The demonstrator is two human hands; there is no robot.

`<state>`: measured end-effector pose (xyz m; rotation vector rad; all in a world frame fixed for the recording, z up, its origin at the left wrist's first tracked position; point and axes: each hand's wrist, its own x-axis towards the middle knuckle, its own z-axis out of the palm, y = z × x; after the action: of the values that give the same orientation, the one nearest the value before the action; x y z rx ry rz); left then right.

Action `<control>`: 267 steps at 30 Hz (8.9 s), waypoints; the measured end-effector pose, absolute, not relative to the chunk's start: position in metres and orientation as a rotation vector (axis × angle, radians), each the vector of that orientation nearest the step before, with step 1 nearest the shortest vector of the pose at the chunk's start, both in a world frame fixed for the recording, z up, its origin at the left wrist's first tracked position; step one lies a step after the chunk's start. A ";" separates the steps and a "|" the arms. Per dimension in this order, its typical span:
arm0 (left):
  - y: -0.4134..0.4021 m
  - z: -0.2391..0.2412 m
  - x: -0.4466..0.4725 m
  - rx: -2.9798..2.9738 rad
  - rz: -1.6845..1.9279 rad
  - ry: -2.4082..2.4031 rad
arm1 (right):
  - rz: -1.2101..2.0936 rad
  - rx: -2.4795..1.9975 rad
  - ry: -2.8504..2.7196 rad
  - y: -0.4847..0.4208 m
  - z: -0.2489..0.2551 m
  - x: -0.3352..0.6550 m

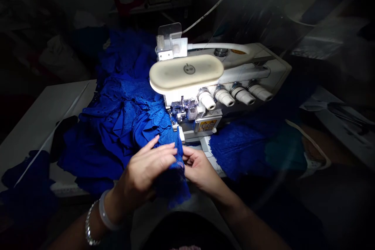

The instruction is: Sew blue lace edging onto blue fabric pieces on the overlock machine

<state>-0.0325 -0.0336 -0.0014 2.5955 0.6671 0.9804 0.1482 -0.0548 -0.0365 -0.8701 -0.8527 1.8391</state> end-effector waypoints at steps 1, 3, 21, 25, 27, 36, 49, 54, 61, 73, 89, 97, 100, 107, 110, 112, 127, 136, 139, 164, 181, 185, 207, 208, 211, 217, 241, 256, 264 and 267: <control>-0.028 -0.001 -0.034 2.516 0.992 0.700 | 1.952 -0.791 -0.796 -0.058 -0.038 0.150; -0.016 0.004 -0.037 2.367 0.997 0.840 | 2.186 -0.621 -0.671 -0.064 -0.040 0.156; -0.048 0.030 -0.028 2.843 0.849 0.590 | 2.154 -0.615 -0.789 -0.077 -0.036 0.166; -0.063 0.032 -0.022 2.866 0.859 0.601 | 2.171 -0.606 -0.732 -0.076 -0.034 0.163; -0.063 0.031 -0.021 2.879 0.856 0.590 | 2.153 -0.582 -0.743 -0.073 -0.034 0.161; -0.047 0.017 -0.018 2.948 0.895 0.658 | 2.023 -0.782 -0.770 -0.054 -0.024 0.150; -0.036 0.021 -0.035 2.577 0.865 0.722 | 1.686 -1.073 -0.883 -0.061 -0.044 0.147; -0.068 0.017 -0.018 2.835 0.880 0.702 | 1.758 -0.940 -0.878 -0.065 -0.035 0.150; -0.046 0.004 -0.013 2.916 0.926 0.738 | 1.771 -0.930 -0.794 -0.058 -0.036 0.152; -0.037 -0.012 -0.024 2.754 0.980 0.838 | 1.694 -1.007 -0.801 -0.074 -0.033 0.150; -0.050 -0.013 -0.023 2.941 0.925 0.858 | 1.163 -1.186 -1.185 -0.090 -0.040 0.139; -0.040 -0.012 -0.025 2.878 1.034 0.739 | 0.426 -0.987 -1.731 -0.077 -0.043 0.153; -0.032 -0.012 -0.027 2.860 1.018 0.700 | 0.116 -0.857 -1.902 -0.071 -0.043 0.162; -0.020 -0.009 -0.035 3.048 0.941 0.775 | -0.145 -0.855 -2.036 -0.073 -0.037 0.169; -0.019 -0.003 -0.036 3.057 0.901 0.675 | -0.164 -0.811 -2.063 -0.070 -0.041 0.172; -0.016 0.003 -0.036 3.064 0.869 0.689 | -0.234 -0.805 -2.080 -0.063 -0.041 0.175; -0.022 0.039 -0.042 2.815 0.402 1.254 | -0.291 -0.913 -1.894 -0.047 -0.032 0.148; 0.050 0.040 -0.085 2.479 0.753 1.223 | -0.425 -0.855 -2.104 -0.032 -0.023 0.124; 0.057 0.054 -0.085 2.341 0.822 1.210 | -0.317 -0.771 -2.070 -0.041 -0.022 0.134; 0.031 0.064 -0.152 1.676 0.139 1.145 | 1.987 -1.006 -0.813 -0.063 -0.058 0.077; 0.042 0.083 -0.152 2.365 -0.317 1.229 | 1.346 -1.121 -1.078 -0.074 -0.085 0.101; 0.075 0.124 -0.126 2.812 0.523 2.172 | 1.534 -0.965 -1.184 -0.069 -0.076 0.089; -0.077 -0.011 -0.027 1.621 0.763 0.900 | 1.439 -1.133 -1.041 -0.070 -0.016 0.167; -0.077 -0.008 -0.022 1.471 0.754 0.929 | 1.355 -1.120 -1.032 -0.071 -0.018 0.168; -0.073 -0.005 -0.019 1.133 0.652 0.906 | 1.506 -1.054 -0.976 -0.075 -0.028 0.171; -0.062 0.001 -0.025 1.112 0.766 0.978 | 2.006 -0.928 -0.842 -0.088 -0.036 0.174; -0.038 -0.011 -0.021 2.760 0.831 1.265 | 1.978 -0.906 -0.892 -0.079 -0.035 0.155; -0.051 0.003 0.000 2.683 0.527 1.496 | 2.138 -0.759 -1.505 -0.112 -0.062 0.174; -0.043 -0.005 0.016 2.748 0.523 1.680 | 2.018 -0.973 -1.459 -0.117 -0.069 0.169; -0.034 -0.003 0.020 2.772 0.504 1.695 | 1.979 -1.016 -1.280 -0.115 -0.067 0.169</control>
<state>0.0201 -0.0344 -0.0031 2.7724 1.6948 0.5043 0.1686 -0.1150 -0.0666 -1.0159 -1.2795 1.9791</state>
